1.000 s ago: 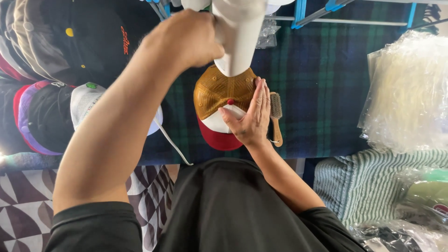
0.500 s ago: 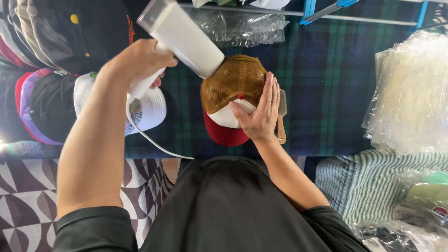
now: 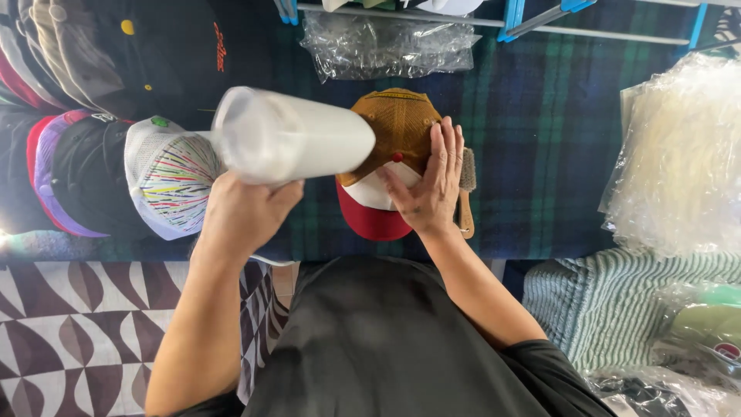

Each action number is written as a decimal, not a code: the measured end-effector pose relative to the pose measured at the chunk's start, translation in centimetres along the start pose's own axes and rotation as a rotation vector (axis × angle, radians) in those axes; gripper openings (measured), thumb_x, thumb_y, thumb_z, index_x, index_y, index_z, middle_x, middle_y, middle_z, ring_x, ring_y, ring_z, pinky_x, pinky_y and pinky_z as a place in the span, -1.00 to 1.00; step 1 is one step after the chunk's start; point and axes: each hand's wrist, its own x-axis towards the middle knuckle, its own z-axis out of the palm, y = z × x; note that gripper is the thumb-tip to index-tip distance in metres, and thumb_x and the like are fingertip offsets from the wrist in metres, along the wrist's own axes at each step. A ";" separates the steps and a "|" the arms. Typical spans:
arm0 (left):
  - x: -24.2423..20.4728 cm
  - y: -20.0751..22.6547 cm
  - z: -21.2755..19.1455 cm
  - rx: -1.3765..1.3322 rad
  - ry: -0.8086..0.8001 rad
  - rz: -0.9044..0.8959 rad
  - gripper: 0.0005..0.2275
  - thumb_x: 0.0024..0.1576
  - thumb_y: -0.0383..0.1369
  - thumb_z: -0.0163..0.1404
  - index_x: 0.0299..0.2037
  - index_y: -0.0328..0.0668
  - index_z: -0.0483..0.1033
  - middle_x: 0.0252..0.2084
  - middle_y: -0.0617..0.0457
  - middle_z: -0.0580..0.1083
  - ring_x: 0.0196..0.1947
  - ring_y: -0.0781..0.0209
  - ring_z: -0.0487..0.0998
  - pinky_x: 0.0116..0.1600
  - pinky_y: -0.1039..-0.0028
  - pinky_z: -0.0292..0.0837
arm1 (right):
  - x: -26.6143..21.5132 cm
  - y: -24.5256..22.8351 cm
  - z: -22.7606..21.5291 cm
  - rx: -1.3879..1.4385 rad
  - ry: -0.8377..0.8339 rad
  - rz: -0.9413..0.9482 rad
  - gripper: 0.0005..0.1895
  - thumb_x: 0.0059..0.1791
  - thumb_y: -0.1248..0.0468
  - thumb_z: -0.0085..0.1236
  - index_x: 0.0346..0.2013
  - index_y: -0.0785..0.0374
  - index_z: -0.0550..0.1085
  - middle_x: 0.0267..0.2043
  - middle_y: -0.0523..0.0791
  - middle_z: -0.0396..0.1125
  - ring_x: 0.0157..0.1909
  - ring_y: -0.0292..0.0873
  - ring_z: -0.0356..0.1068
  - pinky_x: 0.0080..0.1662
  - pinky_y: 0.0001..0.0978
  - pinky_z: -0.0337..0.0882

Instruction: The person is cleaning and shaping a trucker hat using a brush and a handheld steamer.

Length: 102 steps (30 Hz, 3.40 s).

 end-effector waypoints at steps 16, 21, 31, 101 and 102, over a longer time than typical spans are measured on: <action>13.4 10.6 -1.5 0.222 -0.218 0.059 -0.65 0.26 -0.07 -0.03 -0.26 -0.26 0.41 -0.47 -0.16 0.53 -0.54 -0.34 0.58 -0.55 0.00 0.42 | 0.5 -1.6 -1.1 -0.141 -0.149 0.083 0.03 0.02 -0.32 0.13 0.46 0.37 0.05 0.52 0.14 0.02 0.55 0.28 0.04 0.50 0.17 0.17; 19.7 12.0 -5.9 -0.010 -0.655 -0.377 -0.73 0.13 -0.28 -0.05 -0.10 -0.32 0.51 -0.34 -0.06 0.59 -0.58 0.04 0.56 -0.41 0.20 0.48 | 0.1 -0.8 -1.0 -0.107 -0.148 0.119 0.00 -0.02 -0.21 0.23 0.46 0.36 0.08 0.52 0.16 0.02 0.55 0.28 0.02 0.51 0.17 0.10; 16.2 0.8 -1.5 -0.621 -0.612 -0.866 -0.68 0.12 -0.19 0.03 0.01 -0.13 0.36 -0.33 -0.04 0.45 -0.43 0.19 0.49 -0.37 0.37 0.47 | 0.0 -0.6 -0.9 -0.091 -0.083 0.065 -0.18 0.14 -0.18 -0.04 0.47 0.32 0.08 0.53 0.11 0.02 0.57 0.18 0.05 0.53 0.15 0.13; -5.2 -3.9 10.8 -1.169 -0.018 -0.824 -0.72 0.14 -0.32 0.10 -0.12 -0.45 0.45 -0.66 -0.13 0.45 -0.71 0.04 0.56 -0.51 0.23 0.58 | 2.6 2.7 -1.0 -0.068 0.120 -0.580 -0.78 0.12 0.45 0.03 0.04 0.55 0.38 0.12 0.43 0.23 0.13 0.65 0.28 0.03 0.41 0.40; -4.8 -3.7 10.2 -1.190 -0.046 -0.874 -0.73 0.13 -0.33 0.11 -0.17 -0.48 0.43 -0.64 -0.16 0.44 -0.71 0.03 0.55 -0.54 0.21 0.60 | 2.9 2.5 -1.2 -0.074 0.138 -0.592 -0.80 0.14 0.46 0.01 0.04 0.54 0.37 0.10 0.43 0.24 0.11 0.65 0.29 0.00 0.42 0.41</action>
